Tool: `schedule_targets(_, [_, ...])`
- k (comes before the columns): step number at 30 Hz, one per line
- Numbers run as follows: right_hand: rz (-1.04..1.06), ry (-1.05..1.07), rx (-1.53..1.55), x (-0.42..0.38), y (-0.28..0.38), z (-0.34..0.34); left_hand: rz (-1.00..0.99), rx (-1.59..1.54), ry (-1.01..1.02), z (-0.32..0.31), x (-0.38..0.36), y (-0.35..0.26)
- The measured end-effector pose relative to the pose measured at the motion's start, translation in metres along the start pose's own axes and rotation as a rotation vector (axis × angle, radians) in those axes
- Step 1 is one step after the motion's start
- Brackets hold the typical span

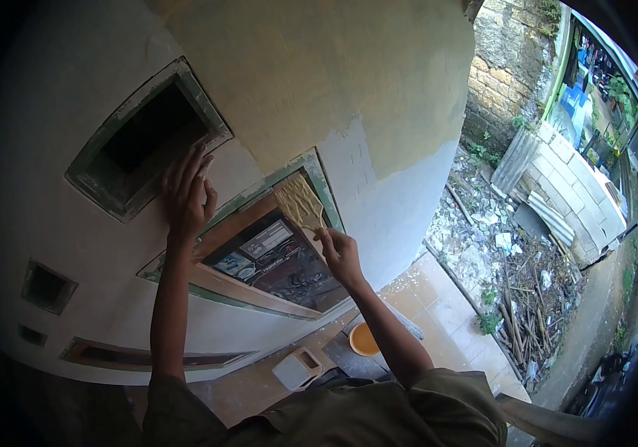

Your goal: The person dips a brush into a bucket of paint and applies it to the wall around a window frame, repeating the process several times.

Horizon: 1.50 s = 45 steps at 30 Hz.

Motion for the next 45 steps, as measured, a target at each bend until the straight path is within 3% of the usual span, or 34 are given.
schedule_targets(4, [-0.156,-0.001,-0.124,-0.073,-0.061,0.037,0.0,0.022,0.004,-0.001,-0.002,0.001])
schedule_targets(6, [-0.26,0.054,-0.406,-0.103,-0.085,0.053,0.0,0.021,0.017,0.0,0.001,0.004])
schedule_targets(7, [-0.302,0.051,-0.407,-0.122,-0.102,0.062,-0.008,0.032,0.012,-0.001,-0.001,0.0])
schedule_targets(9, [-0.367,0.227,-0.917,-0.152,-0.135,0.07,-0.019,0.024,0.022,0.001,0.001,-0.001])
schedule_targets(13, [-0.499,0.367,-1.101,-0.193,-0.203,0.078,-0.033,-0.041,-0.071,-0.003,0.0,-0.004])
schedule_targets(18, [-0.22,0.37,-1.369,-0.239,-0.263,0.083,0.007,-0.131,-0.151,-0.01,-0.03,-0.034])
schedule_targets(19, [-0.416,0.41,-1.351,-0.247,-0.268,0.082,0.025,-0.186,-0.13,-0.014,-0.041,-0.043])
schedule_targets(20, [-0.439,0.42,-1.349,-0.255,-0.269,0.084,0.028,-0.204,-0.116,-0.018,-0.055,-0.055])
schedule_targets(28, [-0.32,0.337,-1.323,-0.3,-0.29,0.088,0.272,-0.851,0.379,-0.081,-0.204,-0.187])
schedule_targets(30, [-0.524,0.354,-1.217,-0.312,-0.302,0.085,0.34,-0.988,0.539,-0.095,-0.248,-0.231])
schedule_targets(32, [-0.596,0.354,-1.191,-0.318,-0.307,0.083,0.559,-1.186,0.704,-0.107,-0.297,-0.275])
schedule_targets(34, [-0.662,0.354,-1.167,-0.32,-0.314,0.079,0.658,-1.232,0.863,-0.12,-0.36,-0.317])
schedule_targets(38, [-0.856,0.397,-1.093,-0.32,-0.329,0.074,1.056,-1.409,1.261,-0.123,-0.466,-0.395])
schedule_targets(41, [-0.916,0.422,-1.065,-0.311,-0.346,0.067,1.036,-1.371,1.425,-0.124,-0.512,-0.436])
schedule_targets(45, [-0.897,0.41,-1.04,-0.312,-0.376,0.067,1.15,-1.379,1.56,-0.125,-0.501,-0.455])
Point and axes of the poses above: each hand's wrist, its own x-axis towards the middle knuckle, its own z-axis out of the back of the hand, y = z × x, the point moved 2 cm from there along x, towards the middle knuckle, and after that the axes turned 3 degrees about y, right-handed, at the moved point
